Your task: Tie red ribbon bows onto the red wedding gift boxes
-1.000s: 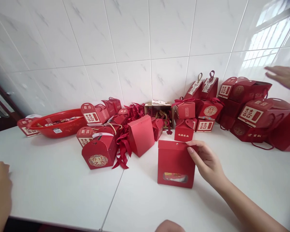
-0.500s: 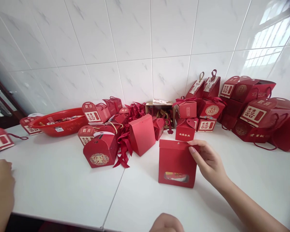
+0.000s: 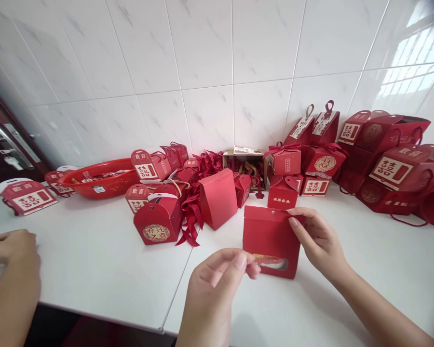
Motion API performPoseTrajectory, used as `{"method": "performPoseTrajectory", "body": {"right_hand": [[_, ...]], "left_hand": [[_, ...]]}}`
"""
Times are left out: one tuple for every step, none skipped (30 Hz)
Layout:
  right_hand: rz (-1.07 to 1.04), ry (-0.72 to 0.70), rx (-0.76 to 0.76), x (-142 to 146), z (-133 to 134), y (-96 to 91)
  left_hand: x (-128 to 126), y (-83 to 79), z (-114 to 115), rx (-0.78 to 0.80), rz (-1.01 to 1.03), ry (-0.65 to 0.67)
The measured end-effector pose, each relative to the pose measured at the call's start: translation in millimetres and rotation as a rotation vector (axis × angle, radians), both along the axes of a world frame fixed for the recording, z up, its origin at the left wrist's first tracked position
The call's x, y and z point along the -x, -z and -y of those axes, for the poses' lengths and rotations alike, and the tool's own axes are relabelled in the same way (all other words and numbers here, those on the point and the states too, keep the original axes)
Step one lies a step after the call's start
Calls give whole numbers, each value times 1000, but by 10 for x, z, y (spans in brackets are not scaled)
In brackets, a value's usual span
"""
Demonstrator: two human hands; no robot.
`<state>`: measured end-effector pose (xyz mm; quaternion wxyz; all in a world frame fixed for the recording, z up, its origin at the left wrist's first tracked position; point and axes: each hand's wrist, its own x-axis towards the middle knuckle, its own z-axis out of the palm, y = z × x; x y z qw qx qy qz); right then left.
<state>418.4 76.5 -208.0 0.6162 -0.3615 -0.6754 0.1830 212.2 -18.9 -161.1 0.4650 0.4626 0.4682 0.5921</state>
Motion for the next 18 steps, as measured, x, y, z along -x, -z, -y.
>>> {"method": "performPoseTrajectory", "body": {"right_hand": [[1, -3, 1, -1, 0, 2], [1, -7, 6, -1, 0, 4], [-1, -11, 10, -2, 0, 7], [-3, -14, 15, -4, 0, 10], [-4, -18, 22, -5, -1, 13], [-6, -20, 26, -7, -1, 16], [-7, -21, 28, -8, -3, 18], [-7, -19, 28, -10, -4, 20], [-8, -17, 27, -11, -5, 22], [-8, -15, 27, -12, -5, 22], [-9, -14, 24, -13, -5, 21], [-10, -12, 22, -13, -5, 20], [-13, -13, 21, -12, -5, 18], [-16, -20, 18, -10, -6, 14], [-19, -28, 13, -6, -7, 10], [-22, -34, 4, -2, -10, 6], [-23, -38, -8, 3, -14, 1], [-22, -41, -19, 8, -19, -4]], "left_hand": [[-17, -23, -37, 22, 49, 0], [-30, -45, -58, 35, 92, 6], [-39, -66, -66, 42, 124, 15], [-47, -83, -63, 47, 149, 25], [-52, -95, -54, 52, 167, 34], [-57, -103, -43, 58, 181, 42], [-61, -107, -32, 63, 192, 54], [-64, -108, -23, 68, 203, 68], [-67, -108, -17, 73, 212, 79], [-69, -109, -13, 76, 215, 84], [-73, -110, -10, 78, 211, 82], [-77, -111, -6, 79, 201, 75], [-82, -111, -1, 78, 187, 66], [-88, -107, 8, 74, 168, 64], [-96, -96, 21, 67, 141, 76], [-105, -77, 39, 58, 104, 106], [-117, -48, 63, 57, 56, 159], [-132, -9, 94, 65, 4, 226]]}}
